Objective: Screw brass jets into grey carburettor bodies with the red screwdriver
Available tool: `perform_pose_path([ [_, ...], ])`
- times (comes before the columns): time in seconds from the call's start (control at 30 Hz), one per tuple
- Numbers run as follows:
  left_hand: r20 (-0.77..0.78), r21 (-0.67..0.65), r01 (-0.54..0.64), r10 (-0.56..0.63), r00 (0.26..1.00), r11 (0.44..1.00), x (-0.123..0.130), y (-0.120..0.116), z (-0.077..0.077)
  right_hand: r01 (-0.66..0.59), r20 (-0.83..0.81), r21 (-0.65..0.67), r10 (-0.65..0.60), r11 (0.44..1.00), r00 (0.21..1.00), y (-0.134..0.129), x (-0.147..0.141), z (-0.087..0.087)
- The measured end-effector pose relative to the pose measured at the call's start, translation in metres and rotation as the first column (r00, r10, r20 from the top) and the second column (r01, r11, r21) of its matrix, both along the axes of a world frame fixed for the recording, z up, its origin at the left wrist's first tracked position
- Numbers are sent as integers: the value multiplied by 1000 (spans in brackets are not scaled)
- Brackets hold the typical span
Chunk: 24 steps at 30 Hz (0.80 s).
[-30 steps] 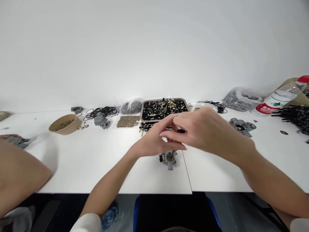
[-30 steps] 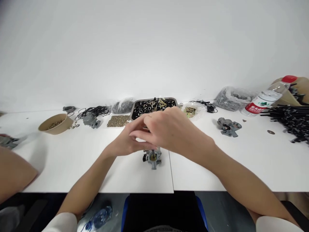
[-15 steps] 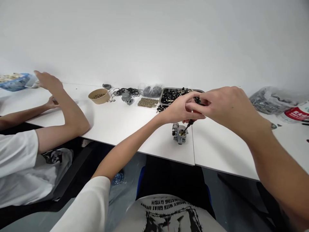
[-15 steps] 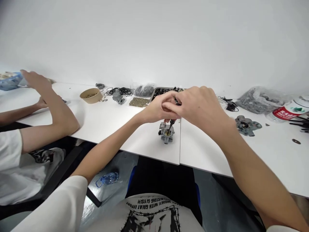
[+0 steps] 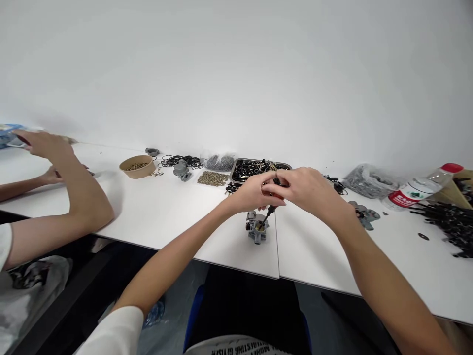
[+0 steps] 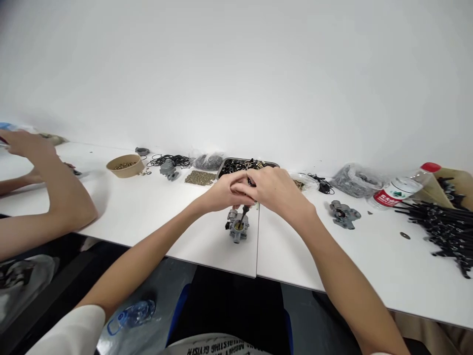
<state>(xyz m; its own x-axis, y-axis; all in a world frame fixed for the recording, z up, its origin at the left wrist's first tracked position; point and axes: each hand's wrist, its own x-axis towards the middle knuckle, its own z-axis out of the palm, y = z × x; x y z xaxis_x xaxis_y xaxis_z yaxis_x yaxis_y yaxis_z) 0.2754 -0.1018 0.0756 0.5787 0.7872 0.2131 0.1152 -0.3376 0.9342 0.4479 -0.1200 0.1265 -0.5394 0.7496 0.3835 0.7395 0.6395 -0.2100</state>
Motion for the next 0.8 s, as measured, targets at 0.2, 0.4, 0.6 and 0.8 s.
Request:
perform_pose_path([
  [0.2, -8, 96, -4, 5, 1000, 995, -12, -2, -5, -76, -423, -311, -66, 947, 904, 5, 36, -57],
  [0.4, 53, 316, -148, 139, 989, 937, -11, 5, -14, -175, -349, -444, 11, 879, 937, -10, 0, -170],
  [0.6, 117, 105, -123, 110, 987, 987, -11, 4, -18, -148, -448, -350, -27, 925, 894, -10, -17, -197],
  [0.8, 88, 117, 15, -26, 996, 993, -20, 5, -13, -106, -393, -325, -32, 940, 919, -9, -14, -193],
])
